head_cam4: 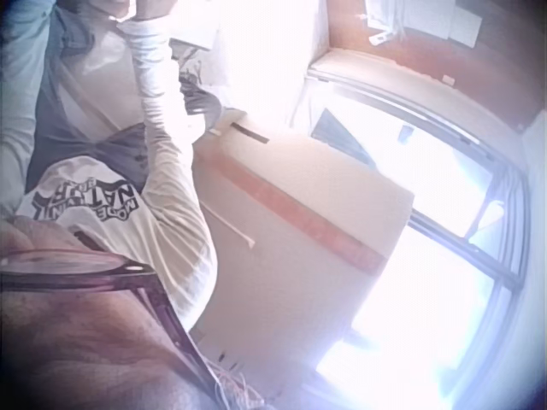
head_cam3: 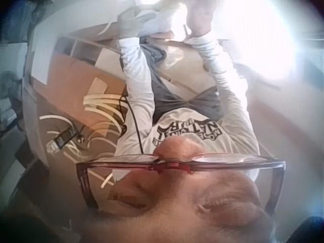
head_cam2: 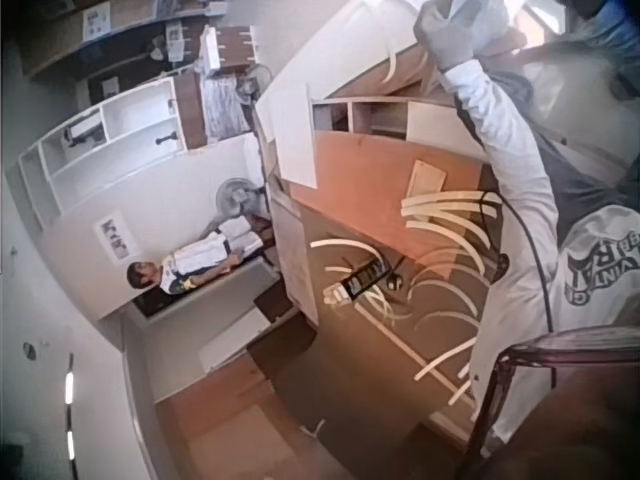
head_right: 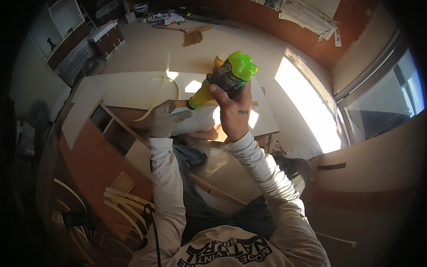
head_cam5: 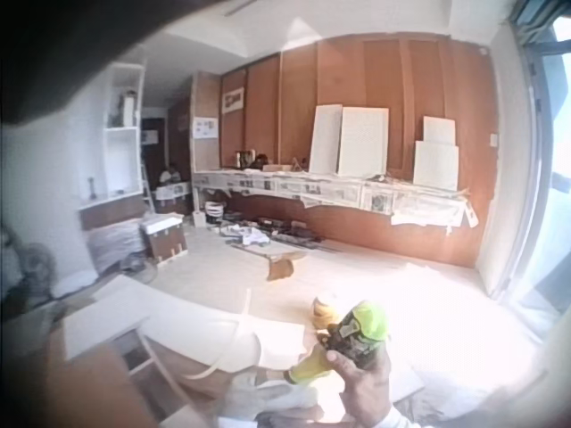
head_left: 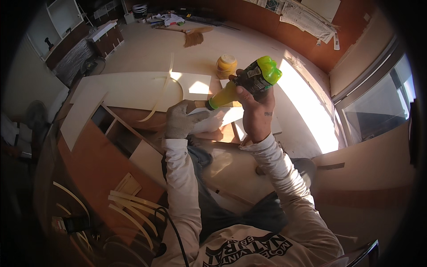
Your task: The person applies glue from a green bottle to the edges of white wooden panels and thin wooden strips. They then press the strips onto the panels to attach them. The person handles multiple panels and strips, working on the floor in a room with other furniture parts.
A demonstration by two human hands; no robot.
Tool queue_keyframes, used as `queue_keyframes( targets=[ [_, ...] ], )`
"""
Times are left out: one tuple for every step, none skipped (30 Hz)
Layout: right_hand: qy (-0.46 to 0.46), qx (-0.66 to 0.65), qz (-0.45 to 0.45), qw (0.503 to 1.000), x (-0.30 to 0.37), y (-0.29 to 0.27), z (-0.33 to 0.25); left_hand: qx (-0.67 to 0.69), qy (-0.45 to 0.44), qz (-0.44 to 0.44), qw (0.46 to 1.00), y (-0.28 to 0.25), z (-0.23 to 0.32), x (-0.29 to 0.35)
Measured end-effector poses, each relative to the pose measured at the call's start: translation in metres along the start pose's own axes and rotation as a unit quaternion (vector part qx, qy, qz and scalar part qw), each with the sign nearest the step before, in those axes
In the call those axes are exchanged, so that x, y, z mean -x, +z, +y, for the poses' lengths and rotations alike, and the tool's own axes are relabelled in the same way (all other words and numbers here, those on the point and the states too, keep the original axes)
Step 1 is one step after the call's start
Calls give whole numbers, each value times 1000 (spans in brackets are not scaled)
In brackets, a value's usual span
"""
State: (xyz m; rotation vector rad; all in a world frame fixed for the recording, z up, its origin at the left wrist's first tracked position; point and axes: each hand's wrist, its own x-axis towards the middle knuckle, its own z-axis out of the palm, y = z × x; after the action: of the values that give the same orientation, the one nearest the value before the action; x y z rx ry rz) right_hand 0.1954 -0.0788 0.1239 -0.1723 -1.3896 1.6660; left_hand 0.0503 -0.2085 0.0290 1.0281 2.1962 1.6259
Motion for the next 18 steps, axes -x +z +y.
queue_keyframes(
  targets=[
    [-8,5,-10,1000,0,9,-3,22,17,17,999,2,3,1],
    [-16,11,-19,1000,0,17,-6,43,33,33,998,3,6,3],
    [-24,16,-27,999,-1,21,-7,65,50,48,996,3,8,4],
    [-12,10,-45,999,-5,19,-5,43,37,41,998,2,12,5],
    [-8,9,-38,999,-7,15,-3,20,25,33,999,0,15,6],
    [-4,8,-30,999,-8,9,0,-2,12,25,1000,-2,16,6],
    [-1,8,-26,1000,-9,2,2,-31,34,30,999,-2,9,4],
    [18,36,-7,999,-11,-8,3,-62,55,34,996,-1,1,2],
    [14,62,20,998,-15,-27,15,-93,76,39,992,-1,-6,1],
    [23,81,38,996,-20,-53,27,-78,91,45,992,0,-4,-1],
    [32,100,57,993,-24,-76,37,-62,105,51,991,2,0,-1],
    [54,73,99,991,-28,-96,47,-45,120,55,990,5,3,-1],
    [74,48,141,986,-31,-116,55,-2,88,41,995,9,7,0],
    [113,52,184,975,-35,-133,61,36,54,26,998,9,8,2],
    [75,55,208,974,-36,-154,71,73,23,9,997,8,10,3],
    [59,67,221,971,-35,-173,75,-15,42,19,999,7,6,1],
    [43,79,235,968,-35,-191,79,-33,63,21,997,9,9,0],
    [39,104,281,953,-37,-215,84,-49,83,22,995,11,14,0]
  ],
)
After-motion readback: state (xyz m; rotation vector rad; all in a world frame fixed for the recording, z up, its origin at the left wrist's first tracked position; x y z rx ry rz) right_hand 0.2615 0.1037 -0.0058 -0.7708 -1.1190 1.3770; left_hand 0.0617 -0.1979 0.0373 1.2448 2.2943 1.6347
